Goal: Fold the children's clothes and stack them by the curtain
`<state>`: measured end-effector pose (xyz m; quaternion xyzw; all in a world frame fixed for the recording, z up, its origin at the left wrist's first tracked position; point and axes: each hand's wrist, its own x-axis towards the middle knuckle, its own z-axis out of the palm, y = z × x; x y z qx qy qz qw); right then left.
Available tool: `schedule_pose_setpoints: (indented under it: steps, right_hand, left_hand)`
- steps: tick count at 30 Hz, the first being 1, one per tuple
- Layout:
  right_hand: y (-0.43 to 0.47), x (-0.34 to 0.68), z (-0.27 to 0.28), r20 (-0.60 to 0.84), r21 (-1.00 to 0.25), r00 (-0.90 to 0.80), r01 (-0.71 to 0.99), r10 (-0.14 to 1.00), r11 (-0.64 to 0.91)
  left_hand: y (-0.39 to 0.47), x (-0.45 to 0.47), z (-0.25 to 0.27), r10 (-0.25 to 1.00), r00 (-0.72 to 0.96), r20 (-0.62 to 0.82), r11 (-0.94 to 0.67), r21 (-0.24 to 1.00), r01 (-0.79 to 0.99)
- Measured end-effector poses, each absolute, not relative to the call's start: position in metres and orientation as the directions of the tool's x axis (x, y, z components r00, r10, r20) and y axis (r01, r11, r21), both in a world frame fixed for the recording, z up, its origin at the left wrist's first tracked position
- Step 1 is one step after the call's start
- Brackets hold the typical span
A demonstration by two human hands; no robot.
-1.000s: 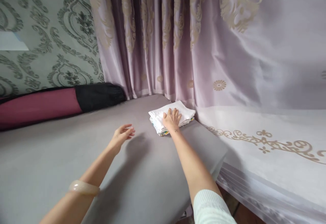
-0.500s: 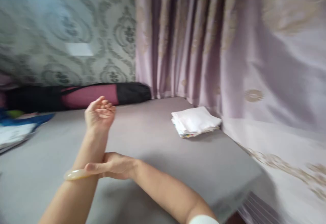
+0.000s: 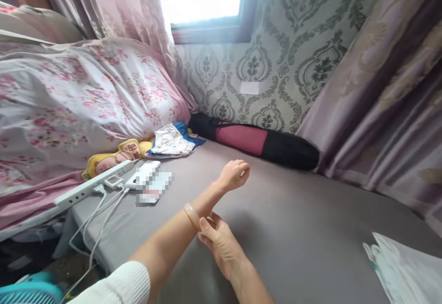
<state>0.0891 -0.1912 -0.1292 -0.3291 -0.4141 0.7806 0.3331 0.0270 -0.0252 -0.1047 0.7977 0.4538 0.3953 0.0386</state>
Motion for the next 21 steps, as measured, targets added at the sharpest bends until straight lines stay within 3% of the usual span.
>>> schedule_pose_setpoints:
  steps: [2, 7, 11, 15, 21]
  right_hand:
    - [-0.181, 0.092, -0.145, -0.266, -0.924, -0.392, -0.157, 0.88, -0.349]
    - [-0.166, 0.112, -0.171, -0.227, -0.974, -0.149, 0.012, 0.963, -0.227]
    - [-0.166, 0.122, -0.173, -0.223, -0.974, -0.153, -0.01, 0.963, -0.227]
    - [-0.167, 0.122, -0.175, -0.222, -0.974, -0.189, 0.003, 0.957, -0.226]
    - [-0.166, 0.122, -0.18, -0.234, -0.971, -0.207, 0.007, 0.95, -0.238]
  left_hand:
    - [-0.015, -0.004, -0.115, 0.859, 0.203, 0.47, -0.427, 0.438, 0.791]
    - [0.01, -0.105, -0.133, 0.92, -0.074, 0.384, -0.146, 0.512, 0.847]
    - [0.015, -0.182, -0.132, 0.876, -0.351, 0.33, 0.12, 0.557, 0.822]
    - [0.01, -0.238, -0.12, 0.757, -0.57, 0.318, 0.329, 0.568, 0.754]
    - [0.011, -0.281, -0.114, 0.627, -0.721, 0.296, 0.444, 0.624, 0.643]
